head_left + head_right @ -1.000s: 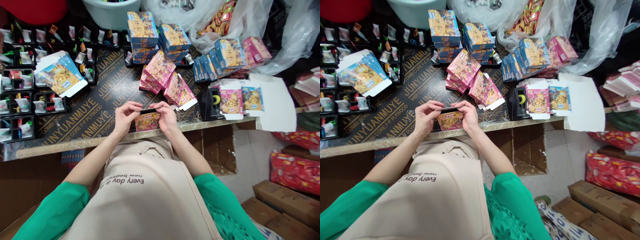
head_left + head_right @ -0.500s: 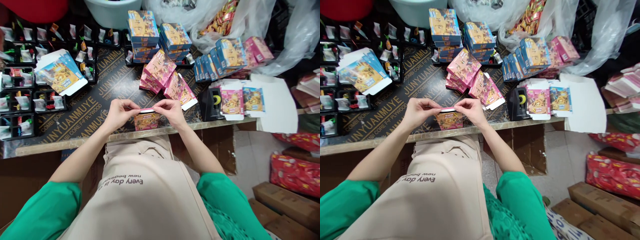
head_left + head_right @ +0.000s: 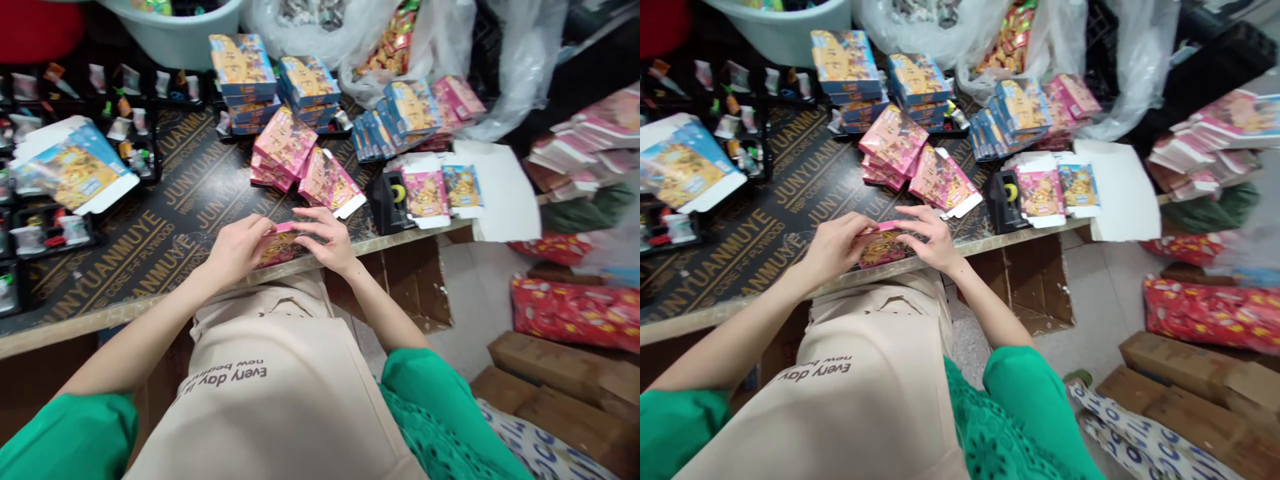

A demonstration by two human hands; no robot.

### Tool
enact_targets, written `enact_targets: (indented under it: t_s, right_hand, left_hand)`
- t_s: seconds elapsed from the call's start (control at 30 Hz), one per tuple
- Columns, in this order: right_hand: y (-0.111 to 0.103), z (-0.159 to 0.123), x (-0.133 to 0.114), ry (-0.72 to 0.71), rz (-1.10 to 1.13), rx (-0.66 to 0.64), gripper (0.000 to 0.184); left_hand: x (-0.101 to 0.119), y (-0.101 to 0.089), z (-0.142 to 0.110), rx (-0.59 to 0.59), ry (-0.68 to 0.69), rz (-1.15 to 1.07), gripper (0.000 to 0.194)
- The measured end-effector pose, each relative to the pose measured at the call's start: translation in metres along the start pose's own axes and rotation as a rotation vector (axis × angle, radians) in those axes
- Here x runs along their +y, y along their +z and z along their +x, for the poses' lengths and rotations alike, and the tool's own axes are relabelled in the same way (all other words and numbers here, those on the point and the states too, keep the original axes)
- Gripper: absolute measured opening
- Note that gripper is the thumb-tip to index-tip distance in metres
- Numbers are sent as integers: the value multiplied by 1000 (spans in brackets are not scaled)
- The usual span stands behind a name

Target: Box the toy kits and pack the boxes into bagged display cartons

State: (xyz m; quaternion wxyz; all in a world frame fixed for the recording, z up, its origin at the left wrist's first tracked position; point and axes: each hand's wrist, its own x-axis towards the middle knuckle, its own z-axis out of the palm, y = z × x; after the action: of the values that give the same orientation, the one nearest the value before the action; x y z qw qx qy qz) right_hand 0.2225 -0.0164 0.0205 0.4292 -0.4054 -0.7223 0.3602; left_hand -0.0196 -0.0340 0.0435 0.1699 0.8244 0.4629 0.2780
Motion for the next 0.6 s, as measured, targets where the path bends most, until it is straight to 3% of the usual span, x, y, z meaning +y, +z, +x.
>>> enact_targets:
  t_s: [0.07,0.17,0.2,0.27,0.33,0.47,0.6]
  right_hand:
    - [-37,-15,7,65,-148,208,25]
    - [-109,-45,31,213,-428,602,23]
    - [-132,-56,41,276,-514,643,23]
    - [-167,-72,61,392,-587,594,27]
    - [-187,-80,80,473,-538,488,29]
    - [-197,-74,101,509,-422,404,22]
    - [-196,-63,99,436,-438,394,12]
  left_hand:
    - [2,0,6,1,19,23,26]
    - [1,4,9,61,40,61,37]
    - [1,7,9,54,47,63,40]
    - [2,14,7,2,81,73,46]
    - [6,20,5,-75,143,142,52]
    - [14,24,0,-156,247,357,58]
    - [14,24,-1,-88,294,417,57]
